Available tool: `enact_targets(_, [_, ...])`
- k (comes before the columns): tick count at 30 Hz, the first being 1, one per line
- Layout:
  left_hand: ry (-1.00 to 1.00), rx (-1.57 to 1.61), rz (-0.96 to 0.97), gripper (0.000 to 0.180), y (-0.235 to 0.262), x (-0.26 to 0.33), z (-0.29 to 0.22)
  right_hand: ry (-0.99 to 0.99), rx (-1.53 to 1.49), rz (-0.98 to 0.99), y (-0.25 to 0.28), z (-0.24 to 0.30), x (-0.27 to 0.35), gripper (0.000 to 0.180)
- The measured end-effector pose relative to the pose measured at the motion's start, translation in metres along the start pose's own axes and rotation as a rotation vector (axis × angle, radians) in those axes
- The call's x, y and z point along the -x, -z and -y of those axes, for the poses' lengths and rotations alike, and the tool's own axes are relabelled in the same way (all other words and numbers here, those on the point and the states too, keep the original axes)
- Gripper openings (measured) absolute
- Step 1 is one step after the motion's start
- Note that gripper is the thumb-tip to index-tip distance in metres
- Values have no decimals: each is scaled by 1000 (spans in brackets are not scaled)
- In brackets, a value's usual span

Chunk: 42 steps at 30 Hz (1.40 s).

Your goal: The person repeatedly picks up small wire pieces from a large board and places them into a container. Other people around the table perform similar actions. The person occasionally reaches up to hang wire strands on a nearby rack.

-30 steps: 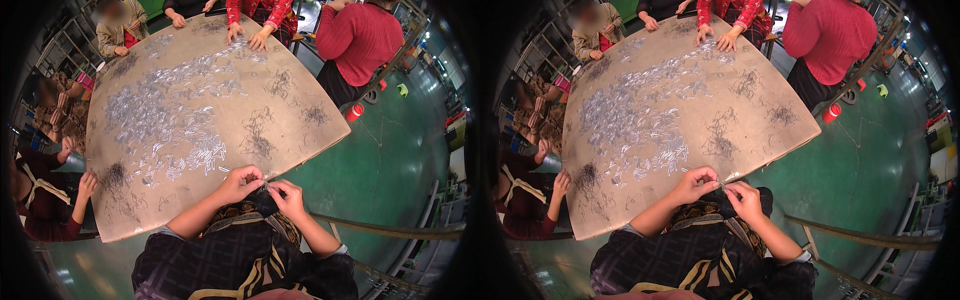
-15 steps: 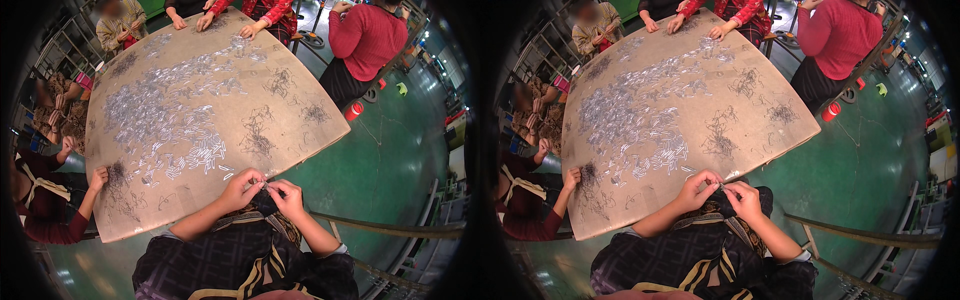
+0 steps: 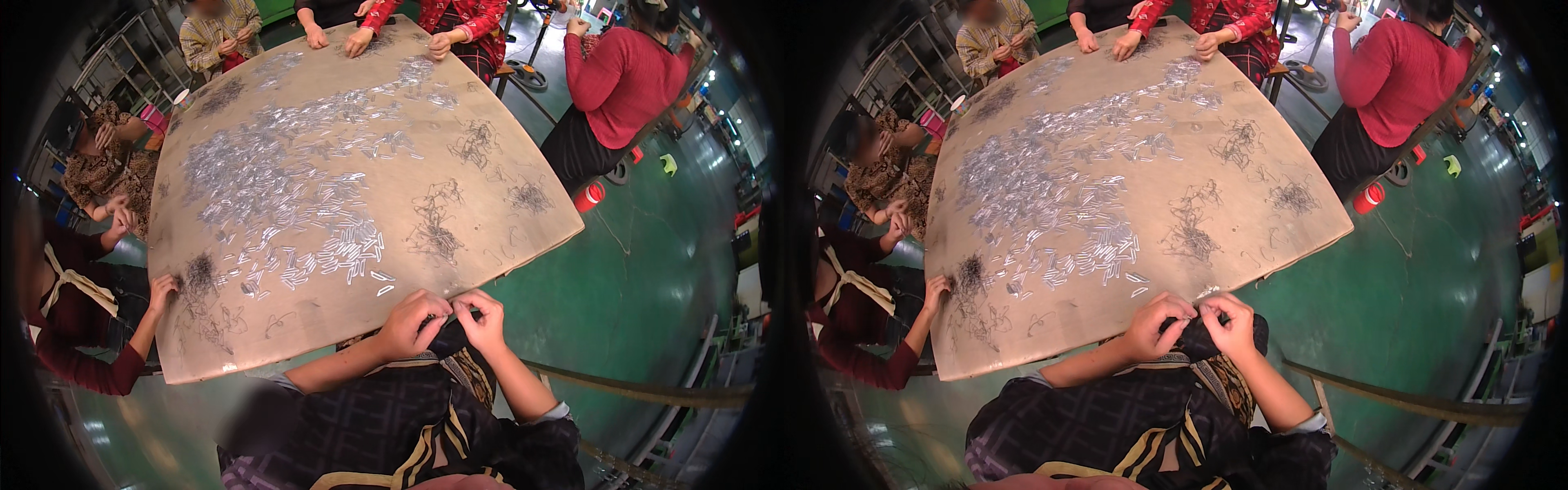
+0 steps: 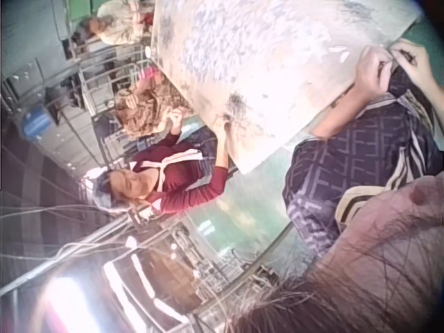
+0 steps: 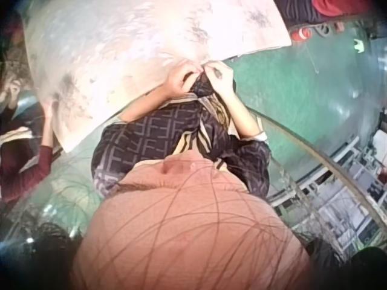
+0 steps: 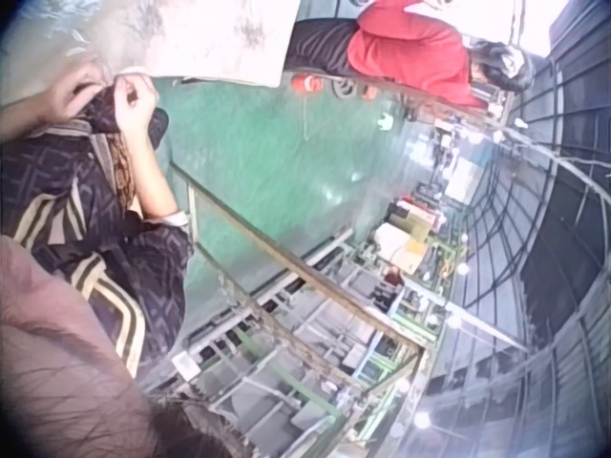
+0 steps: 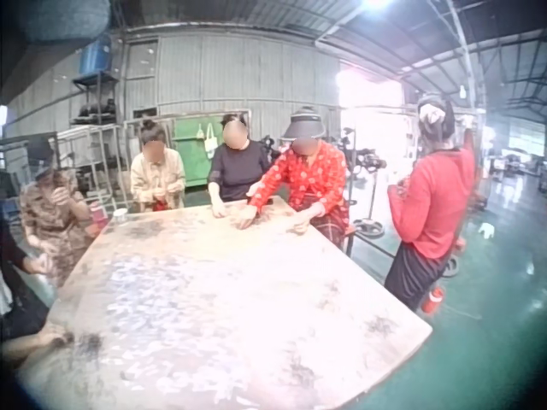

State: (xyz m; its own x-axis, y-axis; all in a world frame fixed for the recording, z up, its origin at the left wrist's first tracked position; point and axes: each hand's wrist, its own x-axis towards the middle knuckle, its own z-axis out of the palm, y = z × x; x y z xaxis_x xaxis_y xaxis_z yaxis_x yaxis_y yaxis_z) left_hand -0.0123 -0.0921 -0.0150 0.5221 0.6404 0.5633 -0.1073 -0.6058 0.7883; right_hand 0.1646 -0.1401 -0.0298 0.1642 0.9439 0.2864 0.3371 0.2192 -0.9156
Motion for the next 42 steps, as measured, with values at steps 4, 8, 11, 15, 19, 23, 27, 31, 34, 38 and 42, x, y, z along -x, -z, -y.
enact_targets(4, [-94, -119, 19, 25, 3, 3, -2, -12, 156, 129, -20, -10, -24, 9])
enact_targets(8, [-141, -180, 28, 25, 4, 3, -6, 216, 218, 226, -55, -43, -45, 15])
enact_targets(11, [-175, -195, 44, 26, 6, 5, -10, 303, 324, 323, -79, -47, -57, 17])
enact_targets(15, [-179, -190, 32, 26, 8, 7, -11, 312, 435, 433, -99, -49, -65, 14])
enact_targets(19, [-150, -184, 38, 25, 9, 9, -10, 260, 474, 455, -105, -54, -67, 12])
enact_targets(23, [-150, -171, 21, 21, 7, 5, -10, 243, 472, 400, -98, -53, -70, 10])
enact_targets(27, [-115, -135, 30, 22, 5, 3, -9, -97, 67, 270, -71, -45, -64, 9])
enact_targets(31, [-70, -125, 28, 22, -1, 2, -6, -275, -265, 122, -26, -9, -46, 11])
enact_targets(34, [-57, -137, 38, 22, -3, -2, -4, -236, -212, 49, -2, 8, -29, 11])
enact_targets(38, [-23, -110, 11, 19, -8, -9, -6, -84, -2, 7, 17, 37, -15, 9])
enact_targets(42, [25, -134, 30, 17, -11, -9, -6, -61, -3, 8, 18, 48, -8, 8])
